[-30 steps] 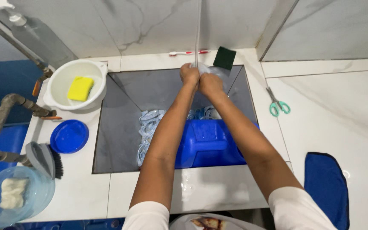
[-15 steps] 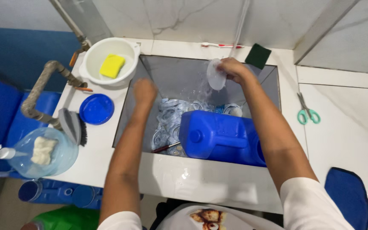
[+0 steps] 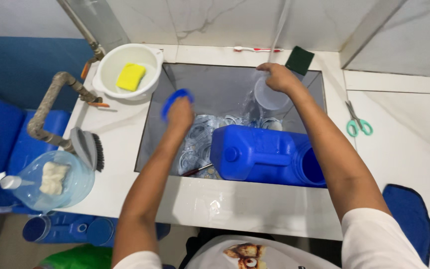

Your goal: The person cleans a large blue plastic container by rinsing it with water, scrubbing the interior and exterior with a sponge, and wiping it with a cloth. They also use scissors to cut a label off the container and a heat gun to apply a sticker.

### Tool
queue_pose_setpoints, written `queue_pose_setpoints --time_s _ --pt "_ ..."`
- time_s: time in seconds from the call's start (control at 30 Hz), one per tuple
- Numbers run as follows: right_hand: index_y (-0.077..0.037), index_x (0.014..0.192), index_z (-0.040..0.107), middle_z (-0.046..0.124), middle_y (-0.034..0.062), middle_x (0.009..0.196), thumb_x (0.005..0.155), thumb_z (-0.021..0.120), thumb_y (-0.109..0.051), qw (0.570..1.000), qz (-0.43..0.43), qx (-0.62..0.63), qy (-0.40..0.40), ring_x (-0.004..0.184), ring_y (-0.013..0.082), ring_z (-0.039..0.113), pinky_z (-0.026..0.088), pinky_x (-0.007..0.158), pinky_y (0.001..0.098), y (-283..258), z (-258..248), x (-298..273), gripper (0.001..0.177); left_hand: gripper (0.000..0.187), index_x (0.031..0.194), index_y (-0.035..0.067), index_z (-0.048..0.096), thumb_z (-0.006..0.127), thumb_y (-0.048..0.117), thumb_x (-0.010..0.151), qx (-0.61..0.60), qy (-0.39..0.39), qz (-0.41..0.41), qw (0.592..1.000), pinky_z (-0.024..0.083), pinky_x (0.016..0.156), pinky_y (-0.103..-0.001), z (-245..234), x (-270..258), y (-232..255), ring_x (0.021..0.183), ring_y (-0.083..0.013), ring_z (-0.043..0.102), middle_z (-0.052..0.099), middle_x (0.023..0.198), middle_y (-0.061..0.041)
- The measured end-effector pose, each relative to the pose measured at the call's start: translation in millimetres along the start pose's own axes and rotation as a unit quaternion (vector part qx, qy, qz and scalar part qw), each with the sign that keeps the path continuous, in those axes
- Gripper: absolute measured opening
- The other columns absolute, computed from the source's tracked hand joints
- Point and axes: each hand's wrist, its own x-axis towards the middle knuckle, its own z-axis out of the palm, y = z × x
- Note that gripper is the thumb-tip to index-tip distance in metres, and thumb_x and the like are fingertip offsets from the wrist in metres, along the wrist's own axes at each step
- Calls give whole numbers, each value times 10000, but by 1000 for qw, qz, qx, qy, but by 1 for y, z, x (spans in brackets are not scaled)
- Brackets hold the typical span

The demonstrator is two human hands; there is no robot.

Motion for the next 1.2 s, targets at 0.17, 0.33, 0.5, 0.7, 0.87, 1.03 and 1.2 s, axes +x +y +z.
queue_pose_setpoints --time_s 0.17,0.33,0.5,0.7,0.87,1.03,1.2 --pt "-182 1348 661 682 159 1286 734 542 62 988 -61 -137 -30 1171 362 640 509 979 444 -40 -39 -23 670 283 1146 63 725 653 282 982 -364 -110 -9 925 520 808 -463 57 106 153 924 -316 652 709 1008 -144" --pt "-160 1333 659 699 135 1264 782 554 45 980 -101 -168 -27 1126 363 663 526 920 459 -59 -70 -31 597 249 1150 84 694 585 233 983 -593 -289 -135 740 583 601 -376 74 148 230 743 -146 679 721 899 -26" --pt "-185 1359 646 700 134 1229 762 553 66 983 -85 -153 -55 1099 370 662 526 887 462 -70 -90 -37 654 310 1100 76 687 579 348 999 -649 -282 -206 675 586 501 -331 72 166 247 667 -154 649 662 838 -48" --pt "-133 1379 617 646 149 1333 733 530 89 991 -91 -97 -28 1159 375 628 506 951 442 -65 -95 -59 689 236 999 44 714 711 272 939 -639 -273 -195 693 597 557 -381 82 178 252 659 -165 636 661 833 -61" --pt "-73 1348 632 629 168 1377 745 526 84 993 -94 -59 27 1215 374 611 484 1019 429 -34 -99 -85 632 189 914 22 758 786 199 854 -479 -144 -52 864 540 656 -419 75 175 271 715 -244 655 712 850 -123" --pt "-35 1300 673 683 202 1291 853 570 16 992 -31 -28 122 1193 376 649 511 1036 419 5 -86 -122 462 112 928 79 763 684 89 849 -35 37 271 961 571 707 -493 49 108 259 848 -378 697 704 982 -185" --pt "-6 1247 660 686 242 1203 870 639 -81 976 74 62 195 1124 391 660 511 970 433 31 -58 -148 385 174 964 53 717 628 46 815 62 31 416 907 587 785 -447 22 50 242 981 -312 687 669 1030 -113"
